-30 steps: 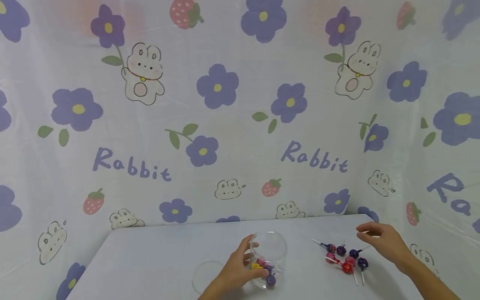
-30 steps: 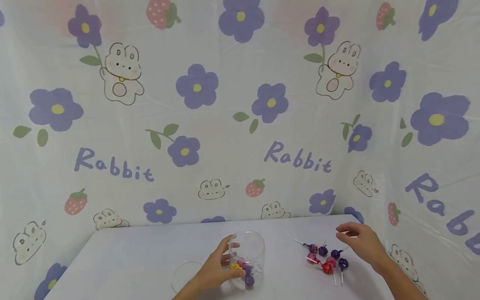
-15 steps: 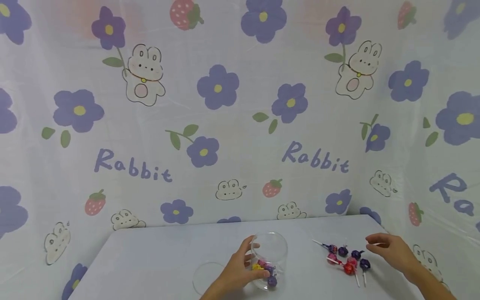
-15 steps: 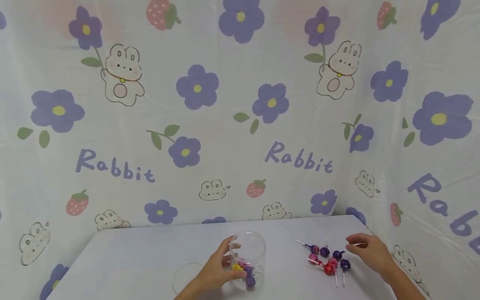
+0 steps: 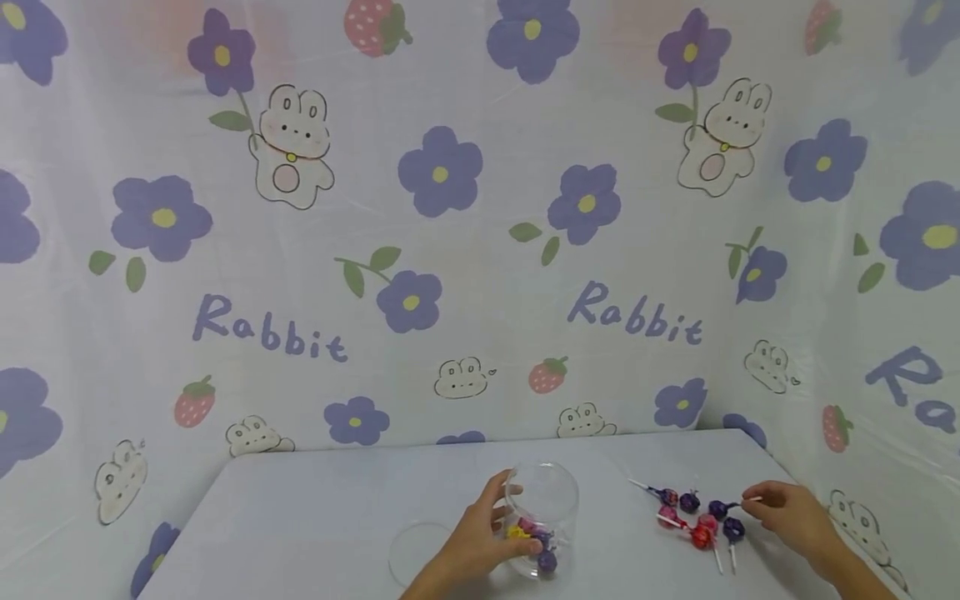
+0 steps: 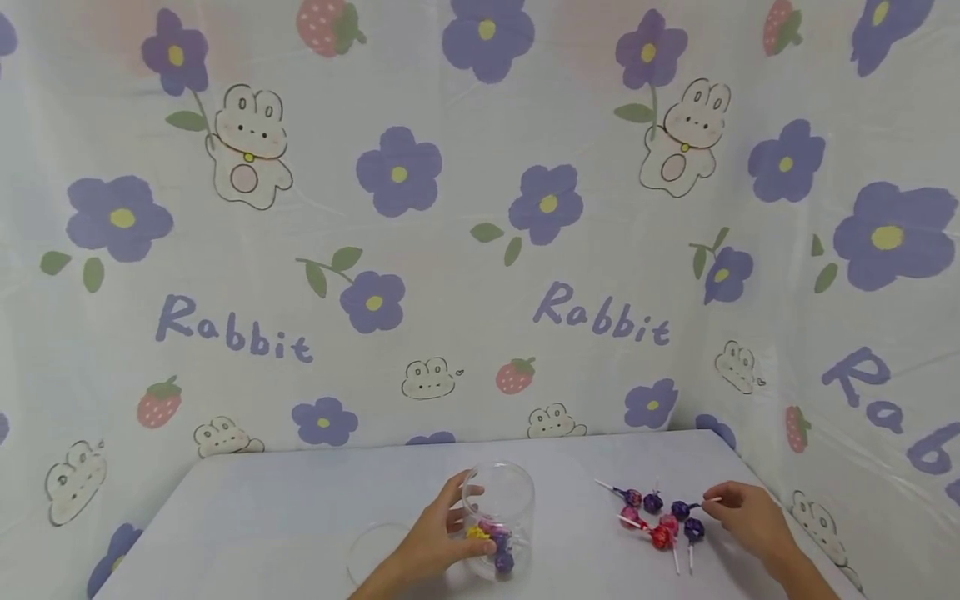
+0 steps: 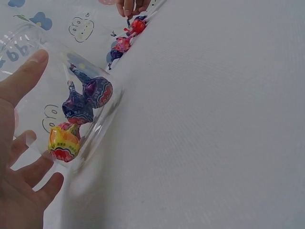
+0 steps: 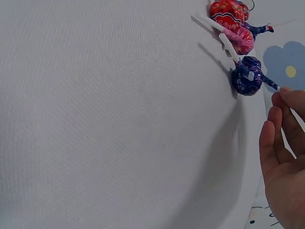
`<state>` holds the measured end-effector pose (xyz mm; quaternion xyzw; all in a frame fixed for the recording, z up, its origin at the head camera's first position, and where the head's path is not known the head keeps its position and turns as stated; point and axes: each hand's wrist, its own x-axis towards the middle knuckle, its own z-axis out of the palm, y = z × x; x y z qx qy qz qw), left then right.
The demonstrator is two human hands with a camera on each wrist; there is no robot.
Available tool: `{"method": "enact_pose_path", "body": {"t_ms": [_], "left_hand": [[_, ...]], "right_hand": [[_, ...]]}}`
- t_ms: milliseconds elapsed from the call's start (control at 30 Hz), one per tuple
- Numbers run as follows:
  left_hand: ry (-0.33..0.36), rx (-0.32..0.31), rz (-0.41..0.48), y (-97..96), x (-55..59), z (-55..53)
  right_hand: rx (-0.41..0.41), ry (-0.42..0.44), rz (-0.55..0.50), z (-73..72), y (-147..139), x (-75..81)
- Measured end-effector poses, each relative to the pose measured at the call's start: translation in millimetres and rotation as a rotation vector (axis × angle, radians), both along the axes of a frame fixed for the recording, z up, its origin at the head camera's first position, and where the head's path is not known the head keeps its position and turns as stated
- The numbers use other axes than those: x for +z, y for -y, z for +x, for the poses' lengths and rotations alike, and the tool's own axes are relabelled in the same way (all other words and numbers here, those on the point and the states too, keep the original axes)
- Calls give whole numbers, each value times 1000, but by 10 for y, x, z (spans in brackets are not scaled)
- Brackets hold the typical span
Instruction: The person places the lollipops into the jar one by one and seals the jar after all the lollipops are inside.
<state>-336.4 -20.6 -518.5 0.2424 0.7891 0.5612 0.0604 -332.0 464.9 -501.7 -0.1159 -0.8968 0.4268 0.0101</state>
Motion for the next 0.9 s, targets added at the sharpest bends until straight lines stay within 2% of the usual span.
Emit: {"method": "enact_pose_path", "body": {"t_ms": [167,500,900], "left_hand": [[0,-3,2,-24,2,-16],[-3,4,-5,-23,-20,-21],[10,-13,18,8,-15,-14]], "right_hand": [[-45,12,-46,29,-31,-11],[-64,-71,-215,18,18,82],[14,-132,-312,-27,216,324]]}}
